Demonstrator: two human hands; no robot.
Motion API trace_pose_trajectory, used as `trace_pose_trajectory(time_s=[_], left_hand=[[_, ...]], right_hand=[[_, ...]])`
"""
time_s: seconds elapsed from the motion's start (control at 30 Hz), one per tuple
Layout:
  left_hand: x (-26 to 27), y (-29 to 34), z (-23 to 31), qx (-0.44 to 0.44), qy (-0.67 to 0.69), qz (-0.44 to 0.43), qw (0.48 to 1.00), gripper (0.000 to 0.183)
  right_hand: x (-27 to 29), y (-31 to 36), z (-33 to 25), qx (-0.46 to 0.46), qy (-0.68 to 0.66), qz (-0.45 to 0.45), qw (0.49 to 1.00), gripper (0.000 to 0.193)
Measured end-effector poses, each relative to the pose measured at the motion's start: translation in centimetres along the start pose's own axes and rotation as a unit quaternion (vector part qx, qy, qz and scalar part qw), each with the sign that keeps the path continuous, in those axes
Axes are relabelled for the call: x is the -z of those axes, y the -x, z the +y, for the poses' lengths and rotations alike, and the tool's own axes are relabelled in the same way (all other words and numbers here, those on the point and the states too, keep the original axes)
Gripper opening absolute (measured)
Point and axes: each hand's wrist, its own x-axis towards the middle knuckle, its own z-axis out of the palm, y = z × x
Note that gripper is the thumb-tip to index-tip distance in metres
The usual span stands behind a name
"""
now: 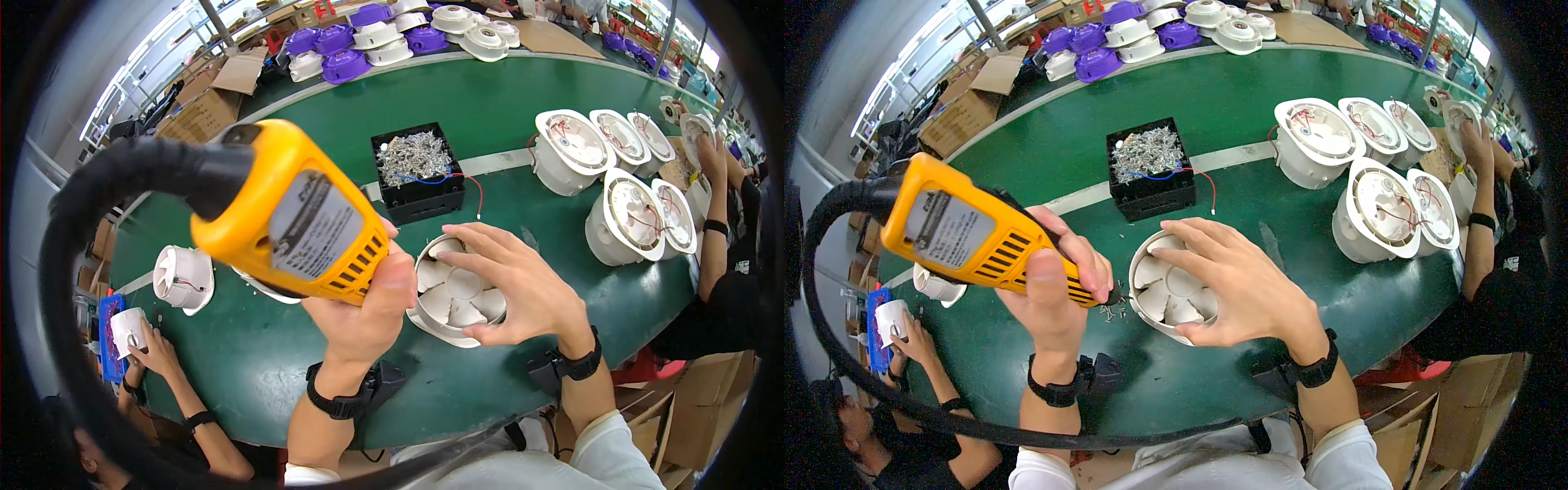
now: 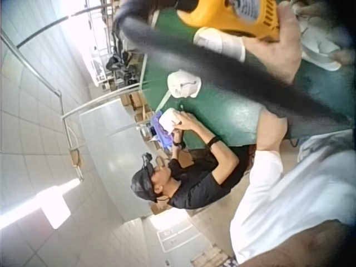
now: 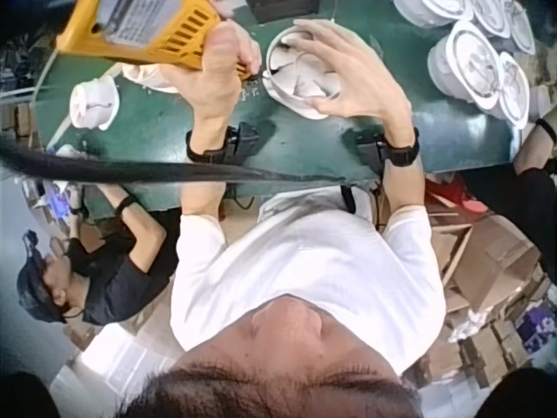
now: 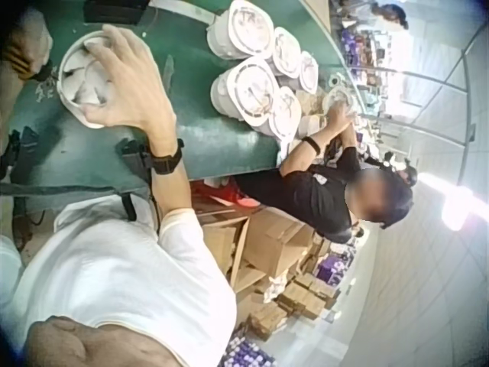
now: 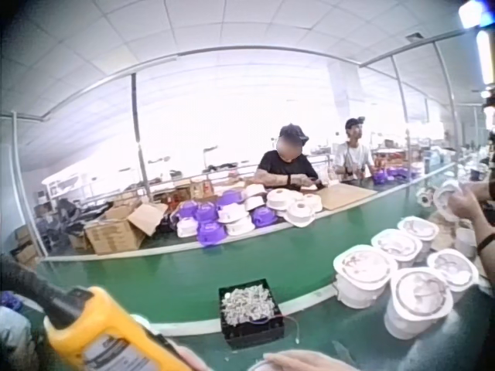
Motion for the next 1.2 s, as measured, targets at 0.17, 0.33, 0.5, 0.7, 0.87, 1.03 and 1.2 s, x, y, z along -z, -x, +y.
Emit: trace_pose_trajectory(time_s=[0.17, 0.33, 0.5, 0.7, 0.87, 1.03, 1.2], left_hand=[[0.0, 0.0, -0.1, -0.009, -0.004, 0.011, 1.0, 0.048], [-0.1, -0.3, 0.9, 0.009, 0.025, 0.065, 0.998, 0.045], [1.2, -0.8, 0.9, -0.079, -0.05, 0.06, 0.994, 0.047], [1.6, -0.9, -0.7, -0.057, -0.131, 0.06, 0.988, 0.037], [1.1, -0.4, -1.0, -0.031, -0.044, 0.043, 0.998, 0.039], [1.4, -0.7, 1.8, -0.093, 0.017, 0.04, 0.995, 0.049], [1.9, -0.9, 1.6, -0.071, 0.004, 0.074, 0.995, 0.047]], right_hand=[[-0.1, -0.2, 0.1, 0.004, 0.0, -0.005, 1.0, 0.078], [0.1, -0.2, -0.3, 0.007, 0.006, -0.01, 1.0, 0.079], [0.1, 0.0, -0.1, -0.001, 0.022, -0.021, 1.0, 0.08], [0.4, -0.4, -0.5, 0.004, 0.029, -0.026, 0.999, 0.082], [0.4, -0.6, -0.7, -0.001, 0.034, -0.038, 0.999, 0.082], [0.3, -0.5, -0.6, -0.007, 0.035, -0.044, 0.998, 0.083], [0.6, -0.1, -1.0, -0.039, -0.011, -0.011, 0.999, 0.085]])
